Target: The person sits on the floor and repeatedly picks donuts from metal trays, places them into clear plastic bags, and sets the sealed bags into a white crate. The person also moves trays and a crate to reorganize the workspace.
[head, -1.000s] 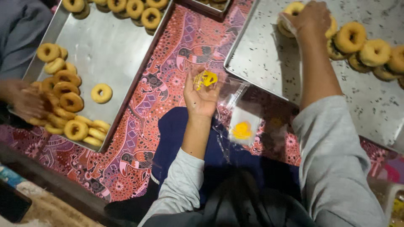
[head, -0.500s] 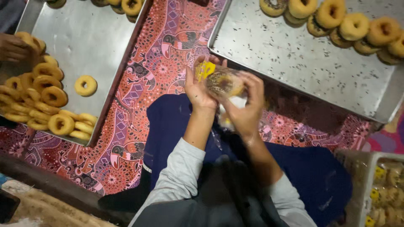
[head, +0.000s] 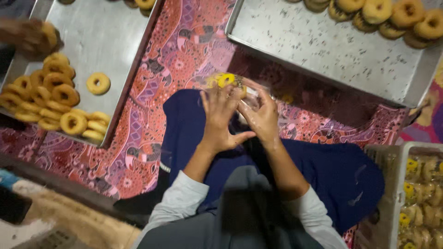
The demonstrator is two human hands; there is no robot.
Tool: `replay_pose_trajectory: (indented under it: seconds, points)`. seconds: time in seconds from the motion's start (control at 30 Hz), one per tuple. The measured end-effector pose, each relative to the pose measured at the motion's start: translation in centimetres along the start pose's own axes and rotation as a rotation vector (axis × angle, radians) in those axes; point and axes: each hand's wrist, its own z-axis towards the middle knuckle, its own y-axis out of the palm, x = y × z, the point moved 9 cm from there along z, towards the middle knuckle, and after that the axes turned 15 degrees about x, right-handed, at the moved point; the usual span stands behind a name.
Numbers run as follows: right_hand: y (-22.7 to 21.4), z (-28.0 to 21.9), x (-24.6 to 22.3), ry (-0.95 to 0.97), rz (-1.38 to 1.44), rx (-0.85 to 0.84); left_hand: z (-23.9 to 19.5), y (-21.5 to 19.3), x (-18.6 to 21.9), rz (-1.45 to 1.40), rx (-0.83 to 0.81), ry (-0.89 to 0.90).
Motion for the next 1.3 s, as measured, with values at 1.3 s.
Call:
replay_pose_trajectory:
  seconds: [1.3]
  points:
    - [4.3,-10.6,14.4,0.507,0.139,-0.327,-6.6,-9.1,-5.5,0.039,0.422,-0.706]
